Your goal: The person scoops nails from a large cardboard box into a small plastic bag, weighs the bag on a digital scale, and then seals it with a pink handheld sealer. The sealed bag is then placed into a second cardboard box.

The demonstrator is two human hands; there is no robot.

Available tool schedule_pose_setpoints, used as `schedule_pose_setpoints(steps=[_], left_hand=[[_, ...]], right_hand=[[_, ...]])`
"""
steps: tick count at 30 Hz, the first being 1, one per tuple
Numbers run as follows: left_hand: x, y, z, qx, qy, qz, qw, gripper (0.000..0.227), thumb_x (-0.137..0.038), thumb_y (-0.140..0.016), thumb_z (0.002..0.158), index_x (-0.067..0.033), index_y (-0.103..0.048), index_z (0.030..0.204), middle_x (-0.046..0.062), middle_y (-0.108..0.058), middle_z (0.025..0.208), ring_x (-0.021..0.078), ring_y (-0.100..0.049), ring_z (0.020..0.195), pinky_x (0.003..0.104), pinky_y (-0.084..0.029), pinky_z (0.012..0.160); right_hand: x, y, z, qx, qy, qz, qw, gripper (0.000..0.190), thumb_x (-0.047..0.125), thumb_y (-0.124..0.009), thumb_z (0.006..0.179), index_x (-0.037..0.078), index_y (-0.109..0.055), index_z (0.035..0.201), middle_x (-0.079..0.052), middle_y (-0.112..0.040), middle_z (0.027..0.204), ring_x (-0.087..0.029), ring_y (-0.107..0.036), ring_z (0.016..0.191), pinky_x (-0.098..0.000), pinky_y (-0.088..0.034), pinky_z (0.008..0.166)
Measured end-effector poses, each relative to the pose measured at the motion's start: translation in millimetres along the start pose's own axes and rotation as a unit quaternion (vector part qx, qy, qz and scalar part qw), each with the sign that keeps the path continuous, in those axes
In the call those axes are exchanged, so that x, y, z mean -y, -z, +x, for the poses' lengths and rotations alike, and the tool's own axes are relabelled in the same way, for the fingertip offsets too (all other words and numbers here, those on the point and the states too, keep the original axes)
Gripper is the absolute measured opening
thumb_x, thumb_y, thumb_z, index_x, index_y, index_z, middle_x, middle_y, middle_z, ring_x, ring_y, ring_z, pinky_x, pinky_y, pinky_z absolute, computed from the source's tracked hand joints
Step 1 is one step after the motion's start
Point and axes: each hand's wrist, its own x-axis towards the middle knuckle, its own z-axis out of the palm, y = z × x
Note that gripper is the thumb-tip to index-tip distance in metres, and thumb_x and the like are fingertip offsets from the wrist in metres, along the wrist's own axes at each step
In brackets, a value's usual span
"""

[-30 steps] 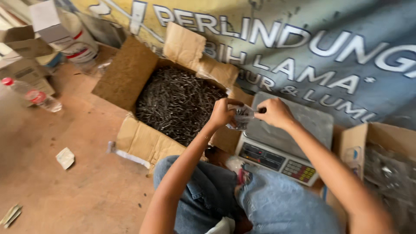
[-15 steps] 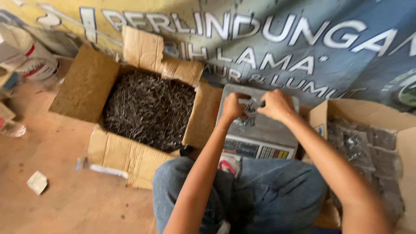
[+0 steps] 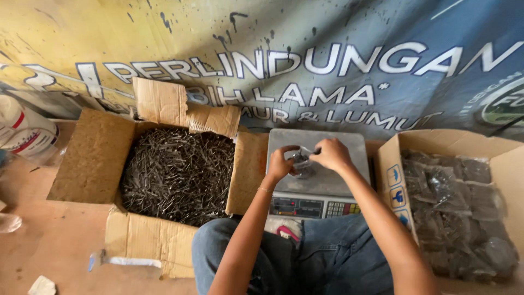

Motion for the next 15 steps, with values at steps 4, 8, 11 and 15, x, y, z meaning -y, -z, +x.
schedule_pose_setpoints(steps=[4,8,11,15], left_hand=[[-6.1,-0.9,-10.6,-0.025,-0.016,0.070,0.997,0.044,-0.006,-0.055,0.074,-0.0248,-0.066,0.113,0.017,-0.068,0.096,0.0391,-0.061,0.094,0.048,-0.047,0.085],[-2.2,-2.5,5.9,0.007,-0.028,-0.027,0.999,0.046,0.002,-0.046,0.074,-0.0125,-0.062,0.115,0.017,-0.060,0.048,0.0242,-0.066,0.051,0.028,-0.055,0.060],[-17.1,-1.9,1.9,-0.004,-0.038,-0.041,0.998,0.044,0.005,-0.047,0.075,-0.0080,-0.061,0.115,0.020,-0.059,0.049,0.0257,-0.066,0.050,0.028,-0.055,0.055],[-15.8,11.2,-3.6,0.000,-0.015,-0.027,1.000,0.045,0.003,-0.046,0.076,-0.0070,-0.060,0.117,0.019,-0.060,0.048,0.0250,-0.066,0.049,0.024,-0.054,0.052]], right_hand=[[-4.4,-14.2,-5.8,-0.022,-0.021,0.022,0.999,0.024,0.033,-0.065,0.072,0.012,-0.072,0.082,-0.012,-0.070,0.086,-0.034,-0.065,0.093,-0.0465,-0.052,0.079],[-3.5,-14.4,-7.1,-0.058,-0.021,0.011,0.998,0.021,0.034,-0.066,0.071,0.015,-0.072,0.079,-0.009,-0.070,0.082,-0.032,-0.066,0.088,-0.0456,-0.054,0.075],[-2.7,-9.0,-8.6,-0.061,-0.014,0.001,0.998,0.022,0.035,-0.066,0.070,0.016,-0.072,0.079,-0.009,-0.070,0.082,-0.032,-0.066,0.087,-0.0448,-0.054,0.074],[9.8,-9.3,-14.6,-0.063,-0.008,0.026,0.998,0.021,0.033,-0.065,0.072,0.014,-0.072,0.079,-0.010,-0.069,0.080,-0.033,-0.066,0.085,-0.0446,-0.054,0.072]])
